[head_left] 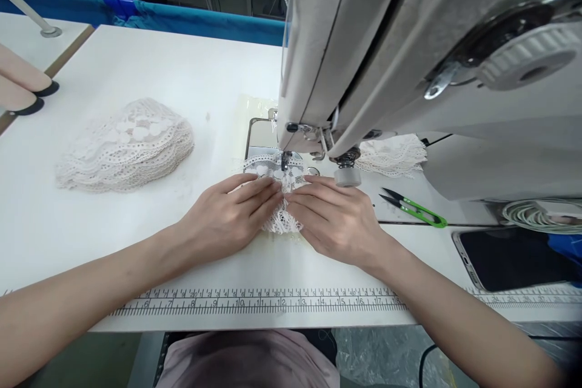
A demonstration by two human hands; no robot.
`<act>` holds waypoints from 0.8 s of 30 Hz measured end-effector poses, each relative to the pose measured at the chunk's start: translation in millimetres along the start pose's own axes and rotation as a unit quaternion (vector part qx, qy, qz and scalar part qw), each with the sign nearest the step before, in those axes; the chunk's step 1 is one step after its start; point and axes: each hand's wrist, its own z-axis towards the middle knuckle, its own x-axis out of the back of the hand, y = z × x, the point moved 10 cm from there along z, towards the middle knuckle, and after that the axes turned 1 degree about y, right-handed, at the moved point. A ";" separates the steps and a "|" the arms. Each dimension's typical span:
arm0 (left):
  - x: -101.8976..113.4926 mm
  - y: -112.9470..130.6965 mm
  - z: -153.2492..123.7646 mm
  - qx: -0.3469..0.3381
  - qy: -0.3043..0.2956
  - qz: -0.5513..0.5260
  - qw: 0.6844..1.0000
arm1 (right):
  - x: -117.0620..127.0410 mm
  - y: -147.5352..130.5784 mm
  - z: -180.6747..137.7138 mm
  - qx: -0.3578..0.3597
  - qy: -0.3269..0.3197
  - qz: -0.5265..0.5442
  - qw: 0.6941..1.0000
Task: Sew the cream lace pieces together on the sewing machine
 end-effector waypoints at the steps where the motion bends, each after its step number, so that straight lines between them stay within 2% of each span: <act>1: 0.0 -0.3 0.1 0.003 -0.001 -0.004 1.000 | 0.1 0.4 0.0 -0.001 0.000 0.000 1.000; 12: -4.2 -6.3 3.2 -0.001 -0.006 -0.005 1.000 | -0.2 4.0 1.4 -0.004 0.003 -0.035 0.999; 18: -11.0 -12.7 -0.5 0.028 -0.011 -0.013 0.999 | -3.8 7.8 1.5 -0.013 0.004 -0.060 0.998; 24: -10.8 -14.7 -4.2 0.035 -0.018 -0.018 0.999 | -2.1 1.6 -0.6 0.009 0.024 -0.057 0.998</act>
